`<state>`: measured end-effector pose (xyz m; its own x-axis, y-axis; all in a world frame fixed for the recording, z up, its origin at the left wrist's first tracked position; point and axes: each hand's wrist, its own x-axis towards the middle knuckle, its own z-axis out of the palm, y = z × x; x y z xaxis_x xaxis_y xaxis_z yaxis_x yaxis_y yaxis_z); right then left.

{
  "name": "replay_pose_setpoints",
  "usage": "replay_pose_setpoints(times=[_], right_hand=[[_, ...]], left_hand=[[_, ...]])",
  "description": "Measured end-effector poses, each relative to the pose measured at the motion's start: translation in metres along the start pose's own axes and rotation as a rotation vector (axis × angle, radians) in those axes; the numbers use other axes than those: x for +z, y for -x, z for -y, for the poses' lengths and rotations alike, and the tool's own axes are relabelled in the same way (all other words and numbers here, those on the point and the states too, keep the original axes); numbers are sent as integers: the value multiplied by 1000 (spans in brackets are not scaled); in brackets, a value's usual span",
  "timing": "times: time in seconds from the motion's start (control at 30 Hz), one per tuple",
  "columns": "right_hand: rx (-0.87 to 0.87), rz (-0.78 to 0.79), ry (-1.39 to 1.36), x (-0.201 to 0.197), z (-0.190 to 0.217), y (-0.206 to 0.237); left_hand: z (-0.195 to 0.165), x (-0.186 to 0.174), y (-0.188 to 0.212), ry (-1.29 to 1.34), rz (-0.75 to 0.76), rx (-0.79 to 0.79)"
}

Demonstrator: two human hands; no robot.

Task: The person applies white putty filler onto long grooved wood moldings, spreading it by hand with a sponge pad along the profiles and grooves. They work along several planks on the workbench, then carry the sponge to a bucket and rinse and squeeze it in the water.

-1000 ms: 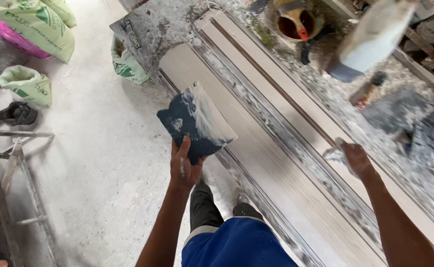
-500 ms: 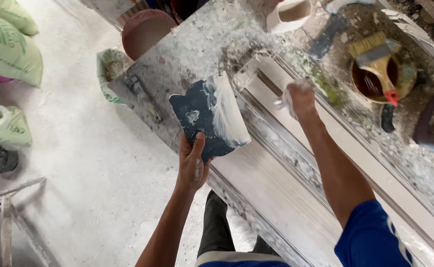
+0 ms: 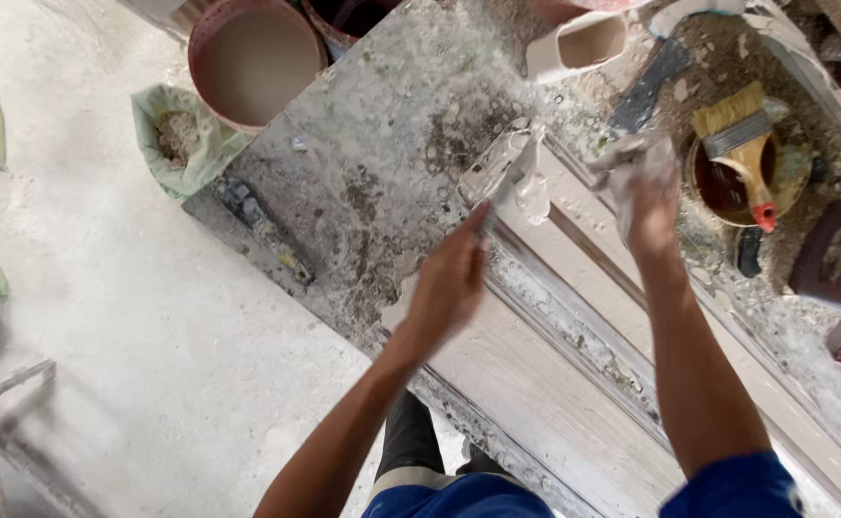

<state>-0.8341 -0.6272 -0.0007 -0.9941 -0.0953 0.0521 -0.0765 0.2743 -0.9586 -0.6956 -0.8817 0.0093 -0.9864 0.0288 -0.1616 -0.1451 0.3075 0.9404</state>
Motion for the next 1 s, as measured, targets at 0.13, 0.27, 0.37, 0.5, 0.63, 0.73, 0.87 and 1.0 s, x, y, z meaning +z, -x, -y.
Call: replay_pose_setpoints(times=[0.13, 0.27, 0.37, 0.5, 0.63, 0.73, 0.87, 1.0], right_hand=[[-590, 289, 1091, -25, 41, 18], [-489, 521, 1417, -18, 32, -2], [-471, 697, 1534, -23, 15, -19], [-751, 871, 1693, -44, 12, -27], [-681, 682, 1374, -38, 22, -28], [-774, 670, 1373, -24, 25, -35], [-699, 801, 1442, -22, 15, -39], [-780, 754, 1276, -42, 8, -19]], left_hand=[[-23, 50, -22, -566, 34, 246], [-44, 86, -39, -690, 76, 193], [-55, 89, -47, -677, 129, 131], [-33, 61, -80, -382, 178, 44], [23, 35, -145, -357, -292, 448], [57, 35, -179, -394, -266, 454], [79, 38, -185, -356, -294, 375], [85, 41, -179, -352, -304, 380]])
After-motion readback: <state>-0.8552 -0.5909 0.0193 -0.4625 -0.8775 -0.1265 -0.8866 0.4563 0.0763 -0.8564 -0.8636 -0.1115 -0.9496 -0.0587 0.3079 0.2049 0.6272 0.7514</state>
